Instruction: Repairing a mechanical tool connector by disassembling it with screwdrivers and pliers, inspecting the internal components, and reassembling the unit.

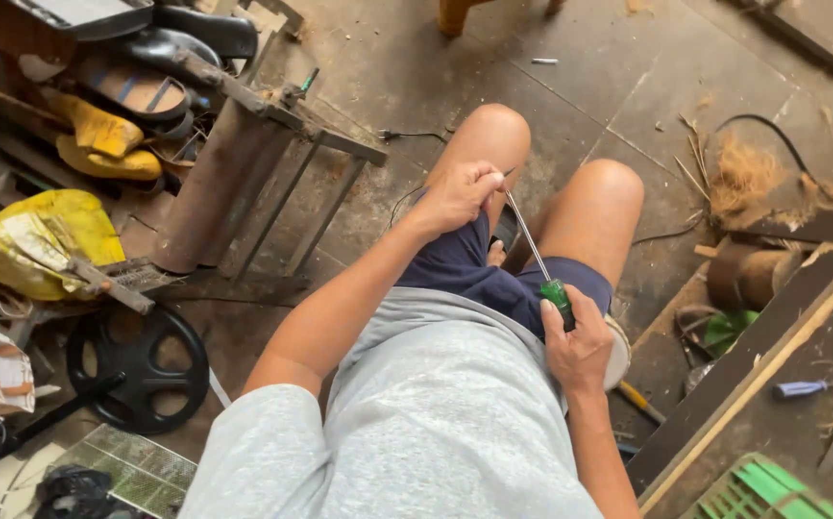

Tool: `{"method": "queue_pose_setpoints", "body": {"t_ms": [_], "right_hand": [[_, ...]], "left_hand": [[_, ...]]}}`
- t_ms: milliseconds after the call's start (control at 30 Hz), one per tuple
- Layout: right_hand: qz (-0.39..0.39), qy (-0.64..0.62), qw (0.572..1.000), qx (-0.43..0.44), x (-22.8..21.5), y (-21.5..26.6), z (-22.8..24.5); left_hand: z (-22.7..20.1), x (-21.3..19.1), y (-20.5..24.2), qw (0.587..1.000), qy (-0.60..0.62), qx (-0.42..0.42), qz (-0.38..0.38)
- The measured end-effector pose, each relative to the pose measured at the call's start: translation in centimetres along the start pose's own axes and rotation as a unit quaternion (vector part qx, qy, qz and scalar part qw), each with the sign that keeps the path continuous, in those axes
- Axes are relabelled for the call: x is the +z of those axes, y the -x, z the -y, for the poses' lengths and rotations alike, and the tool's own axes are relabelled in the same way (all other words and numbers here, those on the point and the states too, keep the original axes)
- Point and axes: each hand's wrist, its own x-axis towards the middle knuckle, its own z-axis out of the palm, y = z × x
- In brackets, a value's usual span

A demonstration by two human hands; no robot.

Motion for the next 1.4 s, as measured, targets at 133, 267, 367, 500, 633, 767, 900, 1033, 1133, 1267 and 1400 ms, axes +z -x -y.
{"method": "queue_pose_setpoints", "body": {"t_ms": [133,267,367,500,633,767,900,1033,1133,1267,1400], "right_hand": [[0.001,0.0,0.999,0.032,0.1,-0.9,-0.3],[0.007,0.007,0.999,0.033,-0.3,-1.1,-0.5],[0.042,0.041,0.998,-0.004,-0.8,-1.2,-0.3],[0.042,0.038,0.998,-0.003,-0.9,-1.3,-0.7],[0.05,0.053,0.997,-0.013,-1.1,-1.0,-1.0],[0.039,0.064,0.997,-0.022,-1.0,-1.0,-1.1],[0.046,0.061,0.997,-0.016,-1.1,-1.0,-1.3],[0.05,0.061,0.997,-0.016,-1.0,-1.0,-1.5],[0.051,0.063,0.997,-0.018,-1.0,-1.0,-1.4],[0.051,0.061,0.997,-0.02,-1.1,-0.9,-1.5],[0.054,0.05,0.997,0.003,-1.3,-1.0,-1.1]], "left_hand": [[-1.9,-0.4,0.8,0.997,-0.077,0.021,-0.008],[-0.9,0.1,0.5,0.992,-0.125,0.019,-0.007],[-3.5,0.5,1.2,0.981,-0.195,-0.01,0.004],[-3.8,0.6,1.0,0.979,-0.2,-0.026,0.013],[-3.1,1.0,0.8,0.976,-0.218,0.0,0.016],[-3.9,0.9,1.0,0.974,-0.227,-0.002,0.022],[-3.9,0.9,1.0,0.973,-0.228,-0.007,0.024],[-4.4,0.6,1.1,0.974,-0.224,-0.01,0.032],[-4.5,0.6,1.2,0.975,-0.218,-0.008,0.032],[-4.6,0.7,1.2,0.976,-0.217,-0.015,0.027],[-4.8,0.7,1.3,0.977,-0.209,-0.014,0.026]]}}
